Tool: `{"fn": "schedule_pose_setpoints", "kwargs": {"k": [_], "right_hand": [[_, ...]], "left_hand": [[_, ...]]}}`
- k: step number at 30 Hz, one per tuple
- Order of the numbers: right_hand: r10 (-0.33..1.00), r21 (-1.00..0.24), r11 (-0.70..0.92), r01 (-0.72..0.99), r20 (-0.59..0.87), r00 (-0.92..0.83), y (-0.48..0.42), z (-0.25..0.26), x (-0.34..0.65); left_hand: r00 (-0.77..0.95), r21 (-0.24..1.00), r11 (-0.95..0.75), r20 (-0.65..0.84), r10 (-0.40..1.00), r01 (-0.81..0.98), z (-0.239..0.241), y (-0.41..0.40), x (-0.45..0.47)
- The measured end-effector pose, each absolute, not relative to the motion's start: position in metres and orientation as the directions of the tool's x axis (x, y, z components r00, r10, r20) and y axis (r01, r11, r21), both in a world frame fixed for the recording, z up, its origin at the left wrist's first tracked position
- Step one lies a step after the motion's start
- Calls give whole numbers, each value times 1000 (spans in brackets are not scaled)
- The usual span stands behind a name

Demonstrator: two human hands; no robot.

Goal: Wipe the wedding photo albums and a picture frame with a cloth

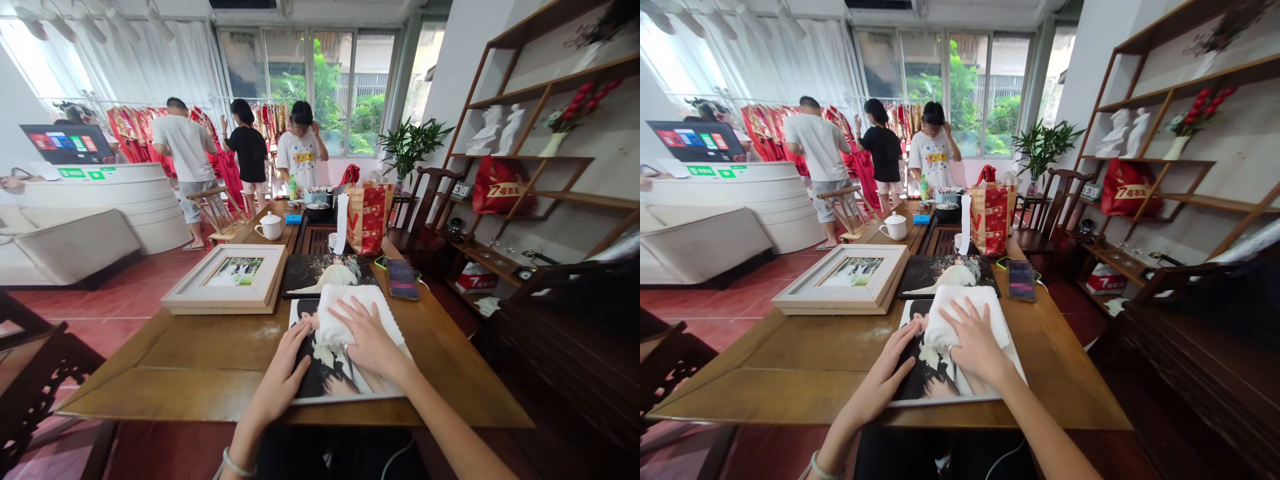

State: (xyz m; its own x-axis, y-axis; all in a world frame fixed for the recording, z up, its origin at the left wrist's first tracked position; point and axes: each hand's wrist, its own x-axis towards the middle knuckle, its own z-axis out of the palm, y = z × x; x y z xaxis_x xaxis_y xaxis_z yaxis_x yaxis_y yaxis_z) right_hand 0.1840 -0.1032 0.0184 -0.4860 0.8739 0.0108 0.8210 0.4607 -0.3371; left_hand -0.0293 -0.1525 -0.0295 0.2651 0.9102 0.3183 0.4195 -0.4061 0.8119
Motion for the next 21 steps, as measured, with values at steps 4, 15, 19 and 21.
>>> {"fn": "schedule_pose_setpoints", "kwargs": {"k": [4,15,19,21], "right_hand": [[828,-343,525,779,-4,-561,-163,16,188],[862,-417,438,797,-59,-504,-169,27,186],[913,-389,366,845,-26,-408,-153,27,157],[910,-389,375,841,-17,-414,-159,24,145]], "left_hand": [[258,826,-404,323,910,392,-28,-153,-29],[230,873,-325,254,940,363,-24,-156,-28],[213,896,-310,251,944,318,-21,-157,-27],[165,921,-262,222,961,287,-20,-157,-27]]}}
